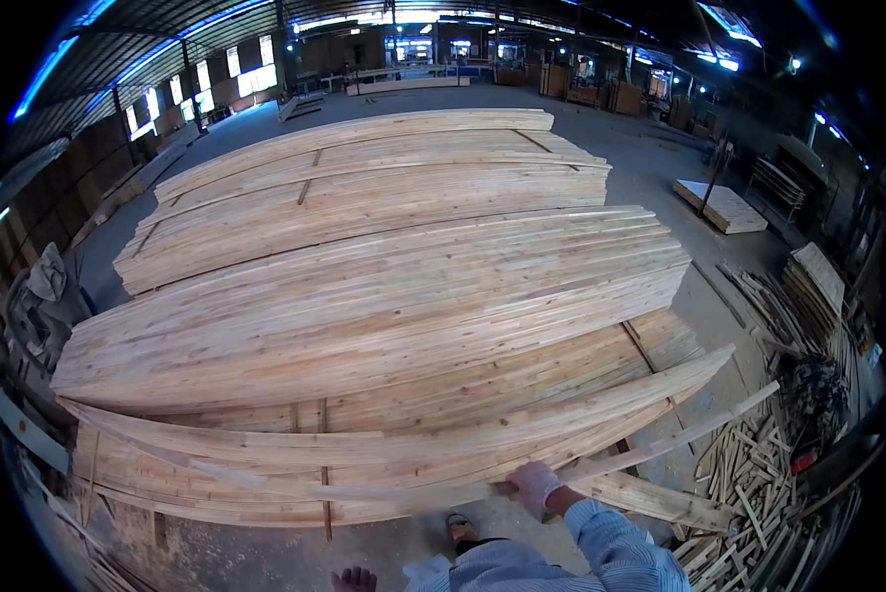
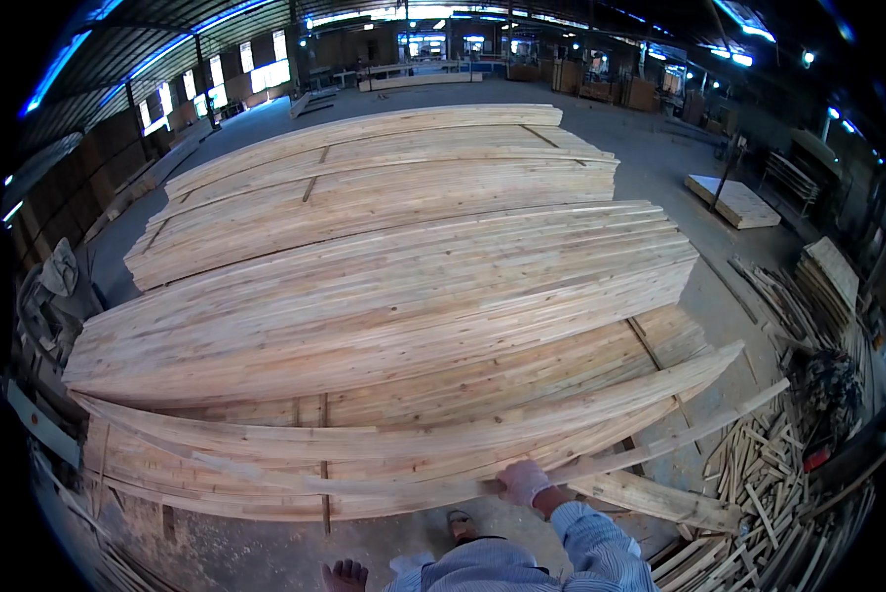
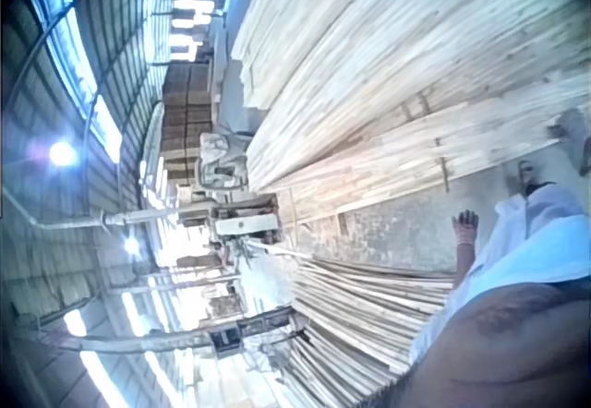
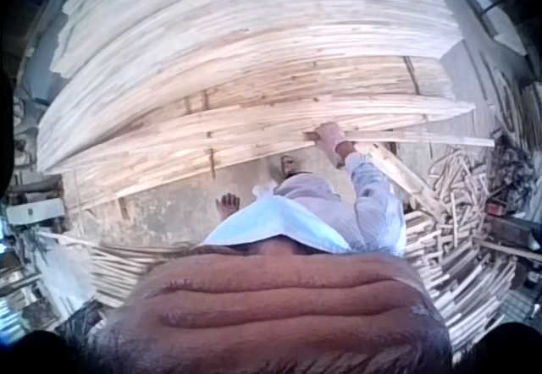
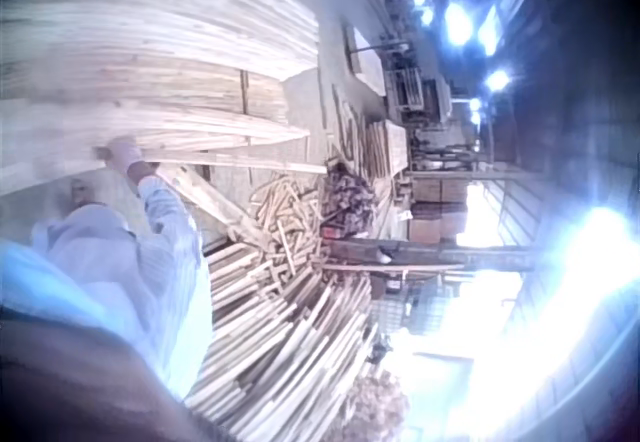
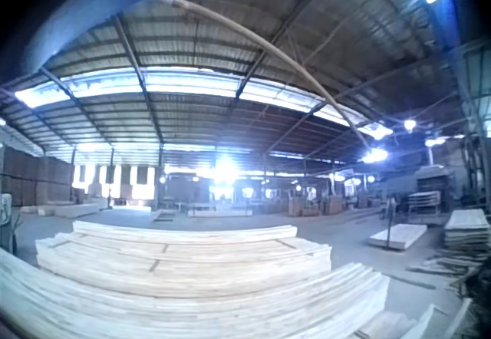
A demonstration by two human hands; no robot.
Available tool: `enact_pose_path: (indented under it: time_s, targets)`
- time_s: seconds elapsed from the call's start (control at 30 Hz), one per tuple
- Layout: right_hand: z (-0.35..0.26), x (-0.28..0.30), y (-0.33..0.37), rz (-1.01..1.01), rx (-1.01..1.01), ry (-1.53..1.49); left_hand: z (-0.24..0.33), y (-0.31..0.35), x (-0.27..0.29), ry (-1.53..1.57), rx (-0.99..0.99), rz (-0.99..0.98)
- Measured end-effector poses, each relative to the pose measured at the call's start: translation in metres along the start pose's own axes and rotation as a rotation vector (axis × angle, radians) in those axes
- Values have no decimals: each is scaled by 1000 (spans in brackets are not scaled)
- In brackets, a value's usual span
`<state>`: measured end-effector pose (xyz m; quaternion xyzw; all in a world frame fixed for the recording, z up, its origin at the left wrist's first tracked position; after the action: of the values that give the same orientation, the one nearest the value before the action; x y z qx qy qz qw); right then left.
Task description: The person repeatedly picks up long, thin wooden planks from a pile on the floor and places them onto a larger stack of planks. The person handles the planks by hand, moving them one at a time.
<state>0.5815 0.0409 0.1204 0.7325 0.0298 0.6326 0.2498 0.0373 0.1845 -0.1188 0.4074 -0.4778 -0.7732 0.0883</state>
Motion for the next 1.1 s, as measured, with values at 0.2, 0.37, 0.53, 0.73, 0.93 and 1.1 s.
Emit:
enact_pose_path:
  time_s: [0.2,0.37,0.53,0.73,0.93,1.1]
  targets:
    - [-68,-36,108,21,-11,-85,7,0,-19,-33,109,-356]
    - [-124,-52,182,40,-29,-118,2,24,-25,-238,107,-338]
    - [-165,-51,235,42,-28,-160,-5,74,-41,44,208,-534]
    - [-185,-70,259,126,25,-145,-6,111,-51,227,125,-405]
    - [-117,-153,307,209,31,-175,-4,125,-32,332,68,-357]
    - [-54,-216,346,-24,-152,-228,-11,113,-11,287,16,-143]
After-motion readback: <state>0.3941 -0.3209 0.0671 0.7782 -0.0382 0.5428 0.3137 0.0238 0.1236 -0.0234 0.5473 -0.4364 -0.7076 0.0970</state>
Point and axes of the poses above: each hand's wrist, its own y-axis away from the middle knuckle, its own x-axis out of the back of the hand, z = x × y, the point moved 4 cm from there along -y, towards the middle knuckle, and after that the axes turned 6 degrees about y, right-handed, at the moved point
